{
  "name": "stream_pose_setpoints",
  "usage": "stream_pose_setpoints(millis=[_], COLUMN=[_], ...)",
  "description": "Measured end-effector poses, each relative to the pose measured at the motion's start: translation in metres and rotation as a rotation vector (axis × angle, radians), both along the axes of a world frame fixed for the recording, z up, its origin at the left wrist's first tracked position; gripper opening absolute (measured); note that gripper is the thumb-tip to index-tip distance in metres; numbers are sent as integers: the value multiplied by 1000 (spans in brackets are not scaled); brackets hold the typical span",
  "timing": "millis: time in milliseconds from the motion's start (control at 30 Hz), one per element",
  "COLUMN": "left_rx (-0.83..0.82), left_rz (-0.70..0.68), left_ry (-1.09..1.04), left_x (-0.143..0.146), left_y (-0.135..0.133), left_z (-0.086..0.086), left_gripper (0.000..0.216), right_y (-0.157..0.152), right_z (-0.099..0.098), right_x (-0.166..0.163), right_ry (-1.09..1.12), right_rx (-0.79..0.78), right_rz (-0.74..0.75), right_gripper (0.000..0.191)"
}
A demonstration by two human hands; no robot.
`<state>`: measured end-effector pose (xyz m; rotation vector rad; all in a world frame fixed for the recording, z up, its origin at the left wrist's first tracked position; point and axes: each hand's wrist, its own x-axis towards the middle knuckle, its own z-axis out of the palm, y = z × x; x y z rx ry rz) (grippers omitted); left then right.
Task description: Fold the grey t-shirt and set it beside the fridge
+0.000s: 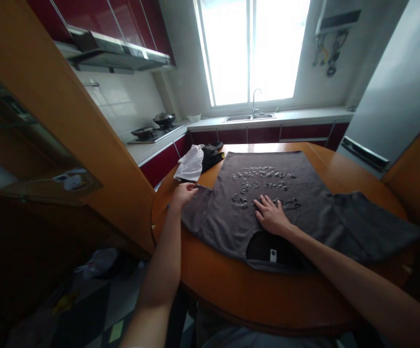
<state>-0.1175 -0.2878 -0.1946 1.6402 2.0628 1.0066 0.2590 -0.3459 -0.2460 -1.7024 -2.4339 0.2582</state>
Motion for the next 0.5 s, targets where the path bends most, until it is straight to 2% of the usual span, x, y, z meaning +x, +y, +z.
stream_pose_setpoints(millis=[67,133,300,500], left_rx=[-66,-116,-197,-190], left_rz=[115,173,149,206], left_ry=[14,25,46,91], left_x=[-28,-43,-46,-55], left_y=[2,4,7,2], left_z=[-7,-14,-25,-24], left_gripper=[49,55,70,74], right_y=[-1,-2,-4,-3], right_z=[0,1,4,0], right_x=[0,-1,0,1], right_ry=[-4,-7,-23,-39], right_rx=[7,10,10,28], right_rz=[-7,-11,-6,-5], right_gripper=[58,58,57,57])
